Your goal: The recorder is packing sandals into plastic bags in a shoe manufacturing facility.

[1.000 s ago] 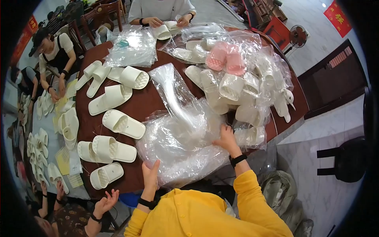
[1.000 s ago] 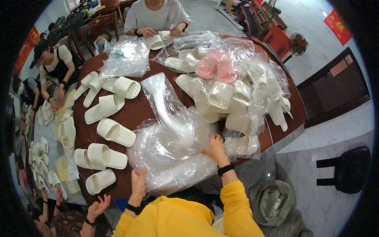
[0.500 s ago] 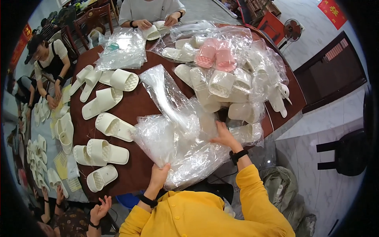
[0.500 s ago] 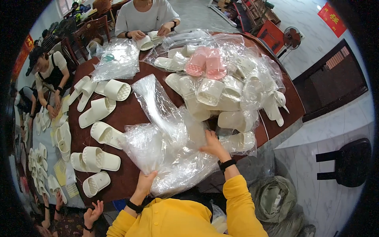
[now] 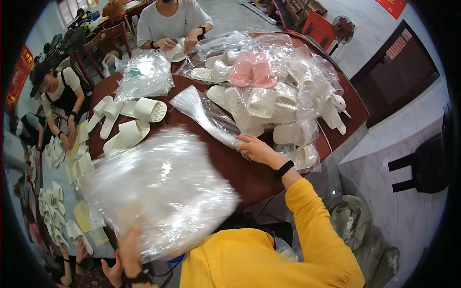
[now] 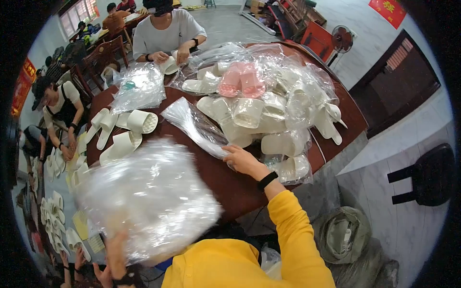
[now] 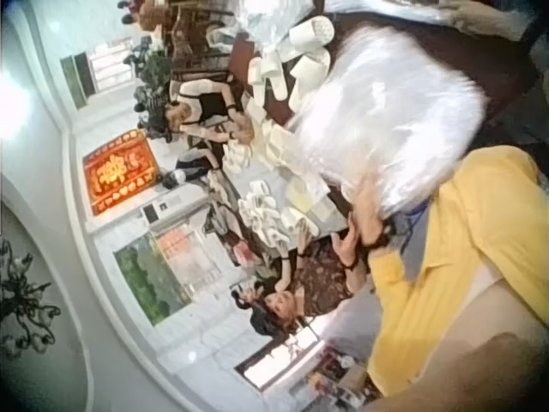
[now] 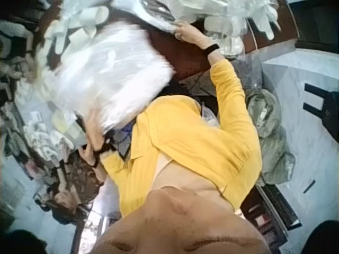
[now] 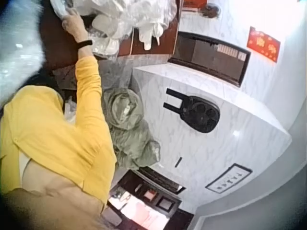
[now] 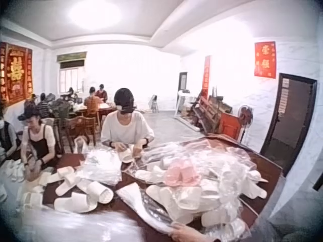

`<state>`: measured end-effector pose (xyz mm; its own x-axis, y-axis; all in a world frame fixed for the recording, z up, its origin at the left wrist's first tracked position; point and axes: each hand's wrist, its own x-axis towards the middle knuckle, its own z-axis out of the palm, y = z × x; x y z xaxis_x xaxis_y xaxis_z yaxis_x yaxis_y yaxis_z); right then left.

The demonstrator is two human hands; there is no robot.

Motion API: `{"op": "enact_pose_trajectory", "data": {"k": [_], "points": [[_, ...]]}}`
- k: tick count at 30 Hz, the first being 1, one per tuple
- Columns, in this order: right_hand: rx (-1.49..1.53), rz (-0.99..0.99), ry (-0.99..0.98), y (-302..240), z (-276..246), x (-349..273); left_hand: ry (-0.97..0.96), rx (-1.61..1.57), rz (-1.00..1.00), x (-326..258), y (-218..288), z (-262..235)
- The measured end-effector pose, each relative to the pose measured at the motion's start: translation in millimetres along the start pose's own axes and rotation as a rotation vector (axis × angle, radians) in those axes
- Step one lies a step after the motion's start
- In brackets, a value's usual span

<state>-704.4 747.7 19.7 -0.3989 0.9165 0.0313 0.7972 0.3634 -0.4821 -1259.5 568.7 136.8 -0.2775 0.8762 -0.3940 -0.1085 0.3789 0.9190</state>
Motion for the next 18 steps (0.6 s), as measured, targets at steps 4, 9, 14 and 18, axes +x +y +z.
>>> {"op": "enact_pose_trajectory", "data": {"k": [4, 9, 14, 18], "points": [[0.185, -0.082, -0.072, 10, 33, -6, -0.058, -0.010, 0.017, 50, -27, -58], [0.355, 0.157, 0.342, -30, 39, -34, -0.237, -0.010, 0.027, 148, -71, -48], [0.143, 0.463, 0.868, -27, 11, -81, -0.344, -0.001, 0.071, 220, -104, -27], [-0.331, 0.710, 0.946, -8, -11, -109, -0.371, 0.025, 0.110, 252, -114, -13]]}}
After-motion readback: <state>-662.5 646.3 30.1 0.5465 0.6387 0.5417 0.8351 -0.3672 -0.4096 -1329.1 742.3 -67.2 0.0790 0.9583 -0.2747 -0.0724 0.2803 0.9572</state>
